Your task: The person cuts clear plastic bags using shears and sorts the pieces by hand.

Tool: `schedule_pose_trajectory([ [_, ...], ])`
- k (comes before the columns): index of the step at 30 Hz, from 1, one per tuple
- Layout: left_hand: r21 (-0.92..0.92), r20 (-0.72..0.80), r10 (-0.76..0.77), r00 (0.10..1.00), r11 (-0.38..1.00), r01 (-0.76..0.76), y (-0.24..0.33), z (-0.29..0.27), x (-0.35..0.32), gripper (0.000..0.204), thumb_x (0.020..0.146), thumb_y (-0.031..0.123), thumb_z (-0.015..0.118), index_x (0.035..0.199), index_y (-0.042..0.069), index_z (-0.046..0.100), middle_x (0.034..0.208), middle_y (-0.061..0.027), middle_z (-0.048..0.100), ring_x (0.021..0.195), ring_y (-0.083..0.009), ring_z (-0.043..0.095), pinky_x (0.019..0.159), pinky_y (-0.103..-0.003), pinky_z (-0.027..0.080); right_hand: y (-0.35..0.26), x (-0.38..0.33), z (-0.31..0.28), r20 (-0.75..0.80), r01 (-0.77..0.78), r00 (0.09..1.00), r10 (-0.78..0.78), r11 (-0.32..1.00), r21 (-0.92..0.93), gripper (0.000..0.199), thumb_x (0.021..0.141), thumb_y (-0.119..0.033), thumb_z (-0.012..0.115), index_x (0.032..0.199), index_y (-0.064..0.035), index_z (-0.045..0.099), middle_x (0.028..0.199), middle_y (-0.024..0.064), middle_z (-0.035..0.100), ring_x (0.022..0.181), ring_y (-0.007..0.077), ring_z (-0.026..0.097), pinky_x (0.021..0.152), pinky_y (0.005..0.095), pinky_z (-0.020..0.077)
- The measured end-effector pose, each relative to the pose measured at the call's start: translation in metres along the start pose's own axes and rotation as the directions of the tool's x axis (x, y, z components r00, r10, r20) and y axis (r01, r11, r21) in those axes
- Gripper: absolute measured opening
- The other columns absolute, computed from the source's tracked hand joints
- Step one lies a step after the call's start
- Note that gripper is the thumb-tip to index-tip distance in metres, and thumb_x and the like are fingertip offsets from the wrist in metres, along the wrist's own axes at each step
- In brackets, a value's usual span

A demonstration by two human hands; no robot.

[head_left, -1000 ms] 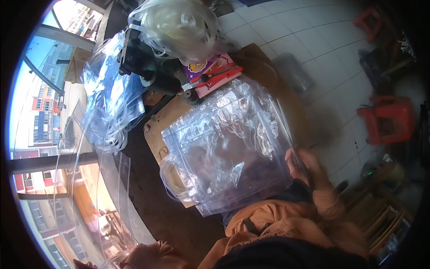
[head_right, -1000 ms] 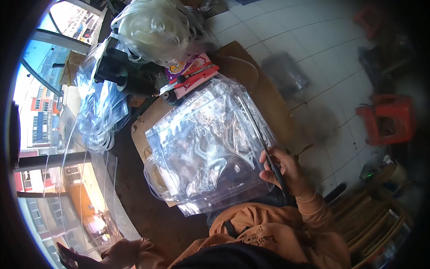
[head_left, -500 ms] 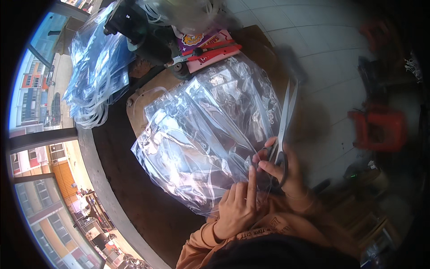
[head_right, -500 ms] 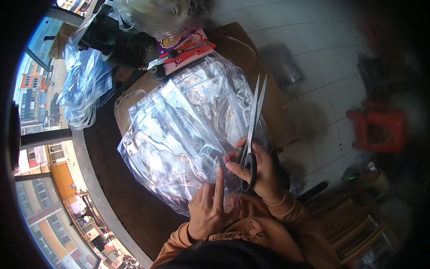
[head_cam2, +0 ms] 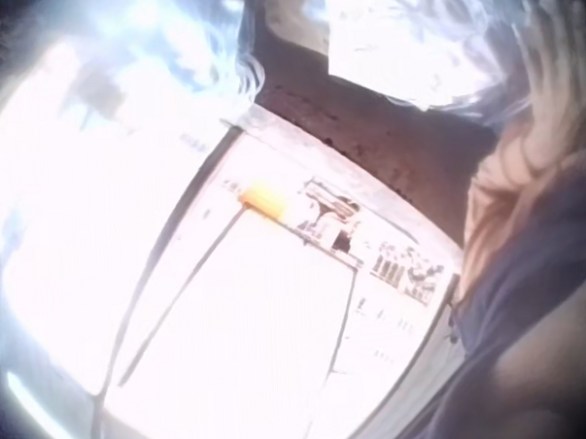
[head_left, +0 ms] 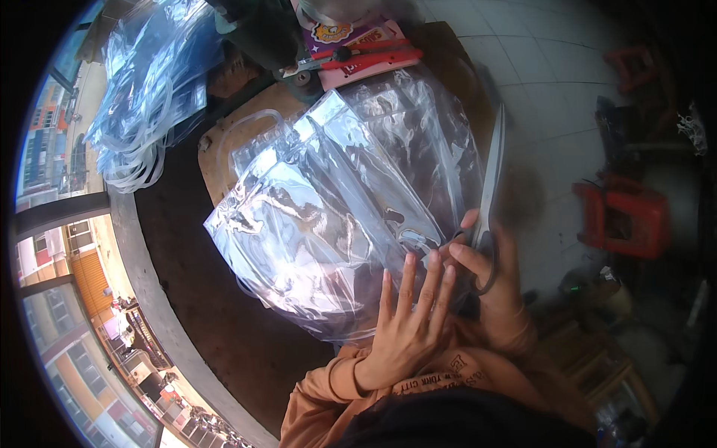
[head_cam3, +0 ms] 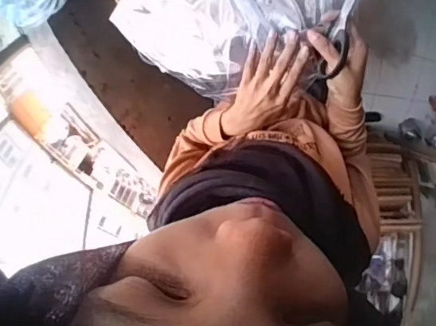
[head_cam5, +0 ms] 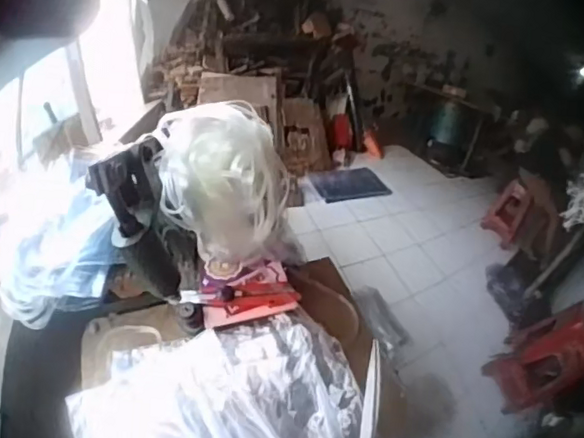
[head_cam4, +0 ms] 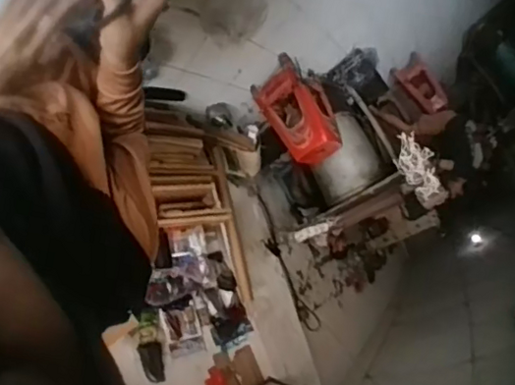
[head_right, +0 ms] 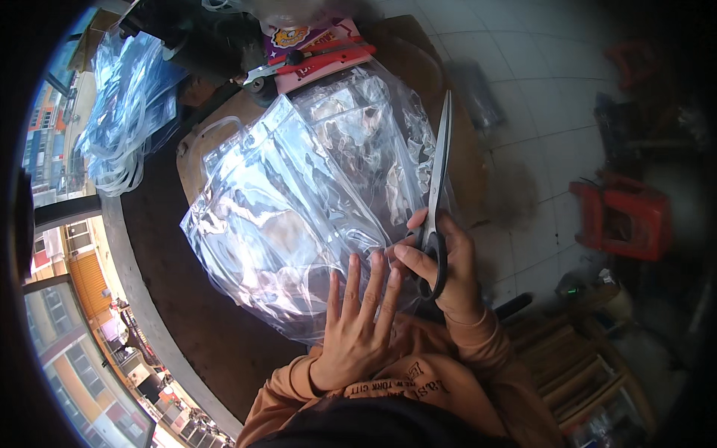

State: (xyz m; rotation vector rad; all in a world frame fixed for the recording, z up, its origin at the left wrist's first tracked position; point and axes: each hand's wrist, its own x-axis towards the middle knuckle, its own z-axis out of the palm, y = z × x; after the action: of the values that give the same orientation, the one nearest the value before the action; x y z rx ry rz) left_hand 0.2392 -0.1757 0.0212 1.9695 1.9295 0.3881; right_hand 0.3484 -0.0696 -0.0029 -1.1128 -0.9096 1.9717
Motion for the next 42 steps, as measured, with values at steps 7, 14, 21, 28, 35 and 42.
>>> schedule_pose_trajectory([
  [7,-0.001,-0.032,0.071,0.997,0.997,-0.072,-0.004,0.002,0.002,0.068,0.069,0.030,0.060,0.125,-0.006,0.042,0.135,-0.0237,0.035,0.126,-0.0429,0.030,0.099,-0.060,0.021,-0.001,0.003,-0.002,-0.005,-0.105,0.994,0.106,0.987,0.122,0.031,0.078,0.001,0.061,0.104,-0.0012,0.045,0.079,0.0122,0.064,0.067,0.0161,0.063,0.059,0.0245,0.0504],
  [14,-0.024,-0.036,0.077,0.996,0.997,-0.078,-0.006,0.003,0.005,0.067,0.068,0.029,0.058,0.123,-0.007,0.044,0.133,-0.0258,0.036,0.125,-0.0424,0.033,0.099,-0.060,0.020,-0.005,-0.002,-0.006,0.040,0.034,0.999,-0.031,0.995,-0.095,0.039,0.073,0.003,0.067,0.106,-0.0013,0.046,0.077,0.0083,0.061,0.074,0.0124,0.061,0.063,0.0210,0.0471],
  [21,-0.011,-0.057,0.077,0.995,0.997,-0.077,-0.005,0.004,0.007,0.066,0.067,0.027,0.057,0.121,-0.009,0.044,0.132,-0.0267,0.037,0.125,-0.0418,0.033,0.099,-0.060,0.019,-0.015,-0.004,-0.006,-0.007,0.009,1.000,-0.010,0.979,-0.202,0.037,0.072,0.002,0.069,0.102,-0.0006,0.047,0.075,0.0076,0.060,0.067,0.0103,0.058,0.063,0.0215,0.0474],
  [28,-0.013,-0.053,0.090,0.995,0.996,-0.090,-0.005,0.002,0.006,0.069,0.065,0.028,0.060,0.121,-0.010,0.044,0.132,-0.0287,0.036,0.125,-0.0434,0.033,0.099,-0.060,0.019,-0.016,-0.003,-0.008,0.006,-0.069,0.998,0.069,0.997,-0.020,0.038,0.073,-0.001,0.069,0.104,-0.0007,0.047,0.075,0.0083,0.060,0.064,0.0112,0.058,0.058,0.0233,0.0485],
  [35,-0.052,-0.037,0.073,0.997,0.996,-0.075,-0.004,-0.002,0.007,0.072,0.063,0.027,0.062,0.122,-0.010,0.042,0.133,-0.0292,0.034,0.126,-0.0434,0.031,0.098,-0.061,0.019,-0.014,-0.013,-0.016,0.072,-0.003,0.997,0.016,0.985,-0.173,0.041,0.072,0.000,0.070,0.105,-0.0014,0.046,0.075,0.0088,0.060,0.066,0.0114,0.058,0.062,0.0222,0.0475],
  [42,-0.152,0.092,0.052,0.994,0.988,-0.038,-0.007,-0.018,0.005,0.081,0.071,0.047,0.063,0.128,-0.006,0.038,0.135,-0.0290,0.031,0.128,-0.0418,0.027,0.099,-0.061,0.017,-0.014,-0.013,-0.018,0.040,-0.074,0.996,0.077,0.993,-0.092,0.040,0.073,-0.001,0.069,0.104,-0.0018,0.045,0.074,0.0090,0.060,0.067,0.0115,0.058,0.061,0.0225,0.0477],
])
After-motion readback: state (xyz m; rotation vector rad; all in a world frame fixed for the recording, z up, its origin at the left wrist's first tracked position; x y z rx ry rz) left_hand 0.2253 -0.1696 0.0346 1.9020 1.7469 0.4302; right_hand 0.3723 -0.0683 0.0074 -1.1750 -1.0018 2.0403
